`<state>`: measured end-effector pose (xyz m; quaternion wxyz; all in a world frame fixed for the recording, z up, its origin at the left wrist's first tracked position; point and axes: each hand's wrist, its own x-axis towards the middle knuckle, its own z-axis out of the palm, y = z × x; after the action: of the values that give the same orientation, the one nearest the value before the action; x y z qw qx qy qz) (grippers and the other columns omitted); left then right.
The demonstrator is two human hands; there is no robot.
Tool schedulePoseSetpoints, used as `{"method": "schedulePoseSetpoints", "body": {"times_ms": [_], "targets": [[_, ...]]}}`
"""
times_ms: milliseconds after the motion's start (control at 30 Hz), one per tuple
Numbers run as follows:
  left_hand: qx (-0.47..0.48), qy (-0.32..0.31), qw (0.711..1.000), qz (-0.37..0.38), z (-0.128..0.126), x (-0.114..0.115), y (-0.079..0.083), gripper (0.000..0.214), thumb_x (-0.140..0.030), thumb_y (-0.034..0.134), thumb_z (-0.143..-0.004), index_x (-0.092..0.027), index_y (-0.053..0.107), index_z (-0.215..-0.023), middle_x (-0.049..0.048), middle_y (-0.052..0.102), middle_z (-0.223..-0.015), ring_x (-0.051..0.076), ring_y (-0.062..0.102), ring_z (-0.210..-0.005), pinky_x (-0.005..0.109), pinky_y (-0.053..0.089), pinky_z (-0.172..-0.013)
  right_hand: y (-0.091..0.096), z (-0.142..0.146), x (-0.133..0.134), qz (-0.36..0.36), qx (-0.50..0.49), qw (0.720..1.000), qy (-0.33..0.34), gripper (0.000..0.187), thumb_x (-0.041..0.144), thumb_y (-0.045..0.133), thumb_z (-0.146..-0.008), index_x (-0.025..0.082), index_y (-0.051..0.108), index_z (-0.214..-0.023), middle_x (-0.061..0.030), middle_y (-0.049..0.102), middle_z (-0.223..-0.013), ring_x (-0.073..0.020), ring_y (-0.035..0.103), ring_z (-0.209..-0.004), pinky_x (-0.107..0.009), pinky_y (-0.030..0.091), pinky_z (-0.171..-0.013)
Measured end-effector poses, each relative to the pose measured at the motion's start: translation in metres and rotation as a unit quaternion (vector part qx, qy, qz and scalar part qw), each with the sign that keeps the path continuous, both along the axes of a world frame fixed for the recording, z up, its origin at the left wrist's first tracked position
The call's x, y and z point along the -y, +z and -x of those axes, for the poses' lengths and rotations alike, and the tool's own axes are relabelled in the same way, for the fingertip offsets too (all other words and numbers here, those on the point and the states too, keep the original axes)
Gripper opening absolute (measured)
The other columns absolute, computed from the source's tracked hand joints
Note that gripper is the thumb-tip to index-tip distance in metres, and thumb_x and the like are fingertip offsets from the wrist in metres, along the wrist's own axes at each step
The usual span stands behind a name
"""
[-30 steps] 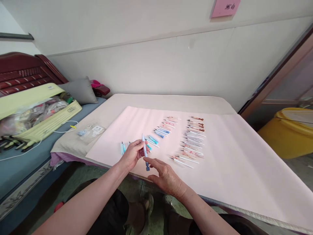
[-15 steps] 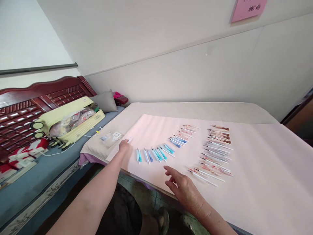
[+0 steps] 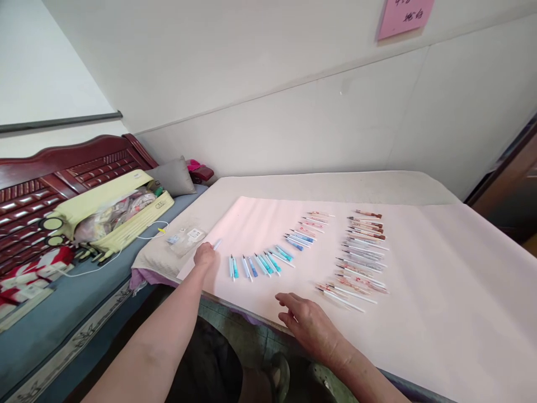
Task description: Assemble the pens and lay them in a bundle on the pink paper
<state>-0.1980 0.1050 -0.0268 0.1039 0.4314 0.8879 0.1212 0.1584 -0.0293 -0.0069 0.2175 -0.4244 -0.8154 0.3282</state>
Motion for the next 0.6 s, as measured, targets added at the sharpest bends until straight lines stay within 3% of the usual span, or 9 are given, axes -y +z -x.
{"method": "schedulePoseSetpoints", "body": {"times_ms": [133,367,467,600], "targets": [[-0.03,-0.006,0.999,-0.016,-0.005,0.0,0.006,0.017,-0.018,0.052,-0.078,-0.016,0.063,-0.091,0.0145,0.064,-0.101,0.026,0.058,-0.099,0.033,0.042,-0.072,0.003,0.001,0.0,-0.01,0.013,1.0,0.011,0.031,0.021,0.042,-0.082,0.02,0.059,-0.108,-0.0062,0.067,-0.1,-0.0192,0.063,-0.086,-0.029,0.047,-0.071],[-0.058,-0.066,0.995,-0.04,-0.016,-0.007,0.038,0.028,-0.028,0.044,-0.083,-0.019,0.06,-0.103,0.0112,0.062,-0.11,0.022,0.056,-0.103,0.028,0.041,-0.077,-0.002,0.004,0.002,-0.018,0.068,0.997,0.026,0.03,0.02,0.044,-0.082,0.018,0.062,-0.105,-0.0069,0.068,-0.102,-0.0221,0.063,-0.089,-0.031,0.046,-0.076],[-0.033,-0.116,0.993,0.007,-0.023,-0.006,0.04,0.023,-0.031,0.052,-0.077,-0.019,0.065,-0.091,0.0091,0.066,-0.099,0.02,0.059,-0.094,0.025,0.042,-0.072,-0.006,0.005,0.005,-0.035,0.095,0.994,0.039,0.029,0.021,0.044,-0.083,0.019,0.063,-0.105,-0.0075,0.068,-0.101,-0.0235,0.063,-0.09,-0.033,0.046,-0.077],[0.017,-0.153,0.982,0.11,-0.032,-0.001,0.029,0.015,-0.027,0.065,-0.063,-0.013,0.066,-0.068,0.01,0.067,-0.067,0.02,0.063,-0.07,0.025,0.043,-0.059,-0.009,0.005,0.007,-0.047,0.11,0.992,0.05,0.029,0.021,0.043,-0.085,0.02,0.062,-0.106,-0.007,0.068,-0.099,-0.0231,0.063,-0.089,-0.032,0.045,-0.076]]}}
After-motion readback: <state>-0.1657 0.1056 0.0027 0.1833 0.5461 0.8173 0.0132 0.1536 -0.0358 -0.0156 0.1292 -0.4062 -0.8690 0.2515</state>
